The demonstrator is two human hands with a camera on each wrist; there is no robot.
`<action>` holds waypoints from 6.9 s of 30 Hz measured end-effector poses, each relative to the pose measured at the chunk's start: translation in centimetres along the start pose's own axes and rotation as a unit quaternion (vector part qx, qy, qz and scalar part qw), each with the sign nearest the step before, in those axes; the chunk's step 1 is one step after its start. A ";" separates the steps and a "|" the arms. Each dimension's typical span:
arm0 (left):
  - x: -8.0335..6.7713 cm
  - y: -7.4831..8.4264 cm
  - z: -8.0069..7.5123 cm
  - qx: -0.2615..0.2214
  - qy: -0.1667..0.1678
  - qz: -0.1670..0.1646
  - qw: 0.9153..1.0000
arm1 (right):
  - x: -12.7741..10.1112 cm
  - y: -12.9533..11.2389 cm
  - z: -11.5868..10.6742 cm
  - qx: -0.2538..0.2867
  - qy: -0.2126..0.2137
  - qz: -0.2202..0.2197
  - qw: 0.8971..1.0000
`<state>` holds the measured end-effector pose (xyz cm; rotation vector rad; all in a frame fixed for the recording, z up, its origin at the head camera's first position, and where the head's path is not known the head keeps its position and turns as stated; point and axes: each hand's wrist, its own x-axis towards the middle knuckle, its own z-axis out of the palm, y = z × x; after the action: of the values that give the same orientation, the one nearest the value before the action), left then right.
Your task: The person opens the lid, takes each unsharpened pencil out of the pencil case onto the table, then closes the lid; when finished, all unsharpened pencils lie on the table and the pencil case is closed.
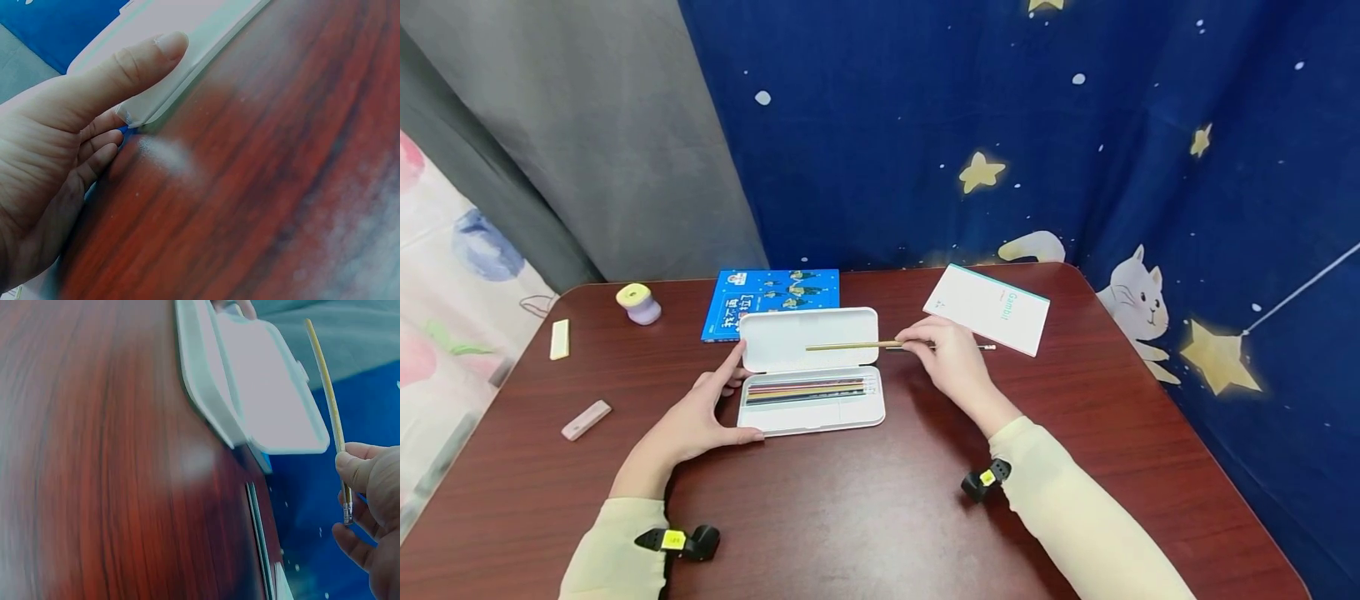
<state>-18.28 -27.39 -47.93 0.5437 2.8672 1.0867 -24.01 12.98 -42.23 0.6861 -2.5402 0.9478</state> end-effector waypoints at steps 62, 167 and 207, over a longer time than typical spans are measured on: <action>-0.1 0.2 0.1 0.010 0.006 0.000 1.000 | -4.2 8.5 -3.1 -0.102 -0.056 0.146 0.983; 0.0 0.2 0.3 -0.007 -0.003 -0.001 1.000 | -1.8 1.3 -0.6 -0.017 -0.057 -0.100 0.993; 0.0 0.2 0.3 0.007 0.000 -0.003 1.000 | -6.2 10.1 -6.0 -0.123 -0.091 0.049 0.987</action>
<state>-18.19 -27.05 -48.00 0.5367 2.8770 1.0668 -23.56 25.70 -46.02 0.6014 -2.8107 0.6085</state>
